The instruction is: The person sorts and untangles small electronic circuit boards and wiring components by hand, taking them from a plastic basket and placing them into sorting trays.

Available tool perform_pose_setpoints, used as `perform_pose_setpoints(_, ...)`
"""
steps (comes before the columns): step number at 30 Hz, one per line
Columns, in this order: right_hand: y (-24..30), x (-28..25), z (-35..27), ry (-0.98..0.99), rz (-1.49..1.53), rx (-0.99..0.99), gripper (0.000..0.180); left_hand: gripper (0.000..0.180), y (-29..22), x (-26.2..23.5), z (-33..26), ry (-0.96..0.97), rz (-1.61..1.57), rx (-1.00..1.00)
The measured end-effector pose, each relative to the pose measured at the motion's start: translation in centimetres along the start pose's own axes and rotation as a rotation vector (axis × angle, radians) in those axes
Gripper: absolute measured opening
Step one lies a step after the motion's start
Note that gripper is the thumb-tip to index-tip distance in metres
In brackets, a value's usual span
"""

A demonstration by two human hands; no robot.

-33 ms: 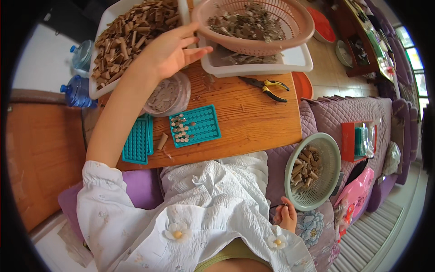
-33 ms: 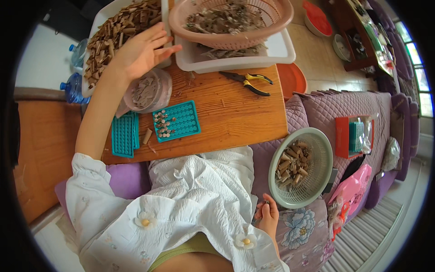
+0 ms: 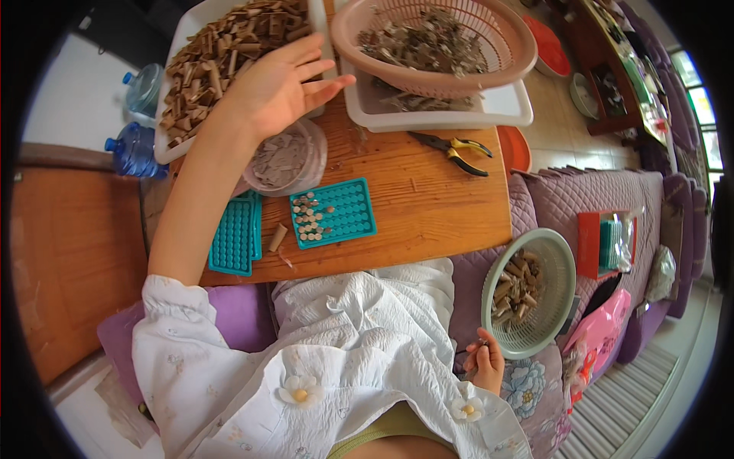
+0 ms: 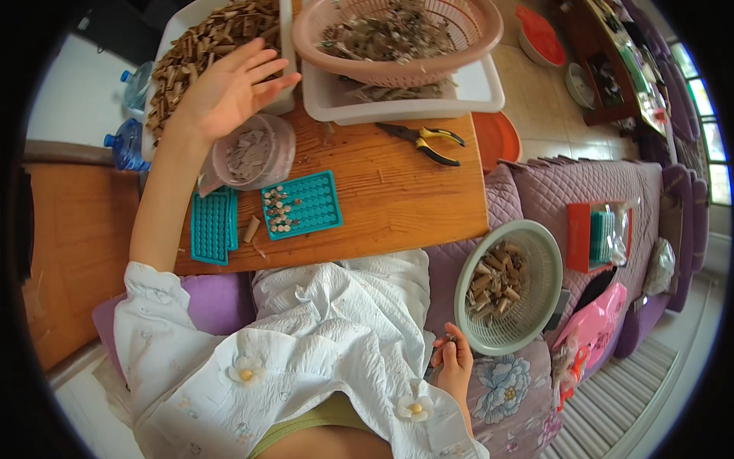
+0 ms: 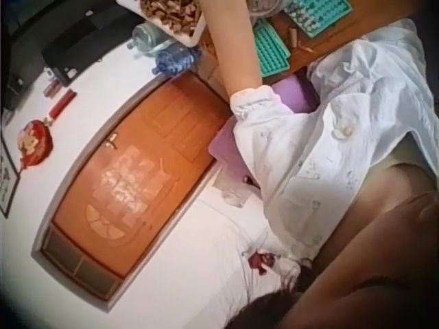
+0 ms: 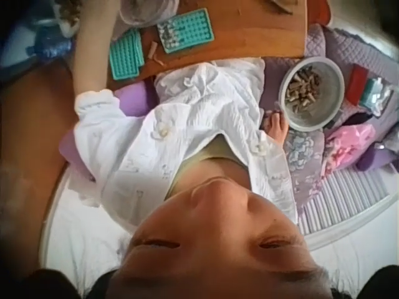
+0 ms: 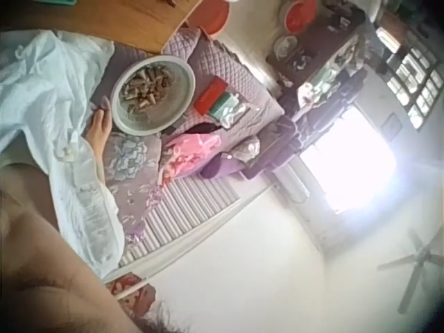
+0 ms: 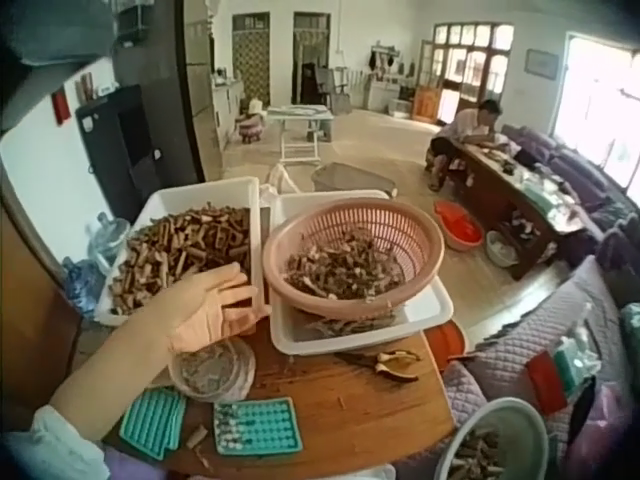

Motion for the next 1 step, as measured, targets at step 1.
perform_pose_setpoints(1, 2.13, 2.63, 0.31, 0.128, -0.137, -0.115, 0.029, 0.077, -0.69, -1.43, -1.09, 0.101, -0.104, 0.024)
Point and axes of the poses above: each hand's wrist, its own z-axis towards the middle knuckle, its own x-axis out of the palm, y = z × x, the point moved 7 cm from there along z, towards the middle knuckle, and after that the axes turned 10 degrees about z, right-handed, at the moved point
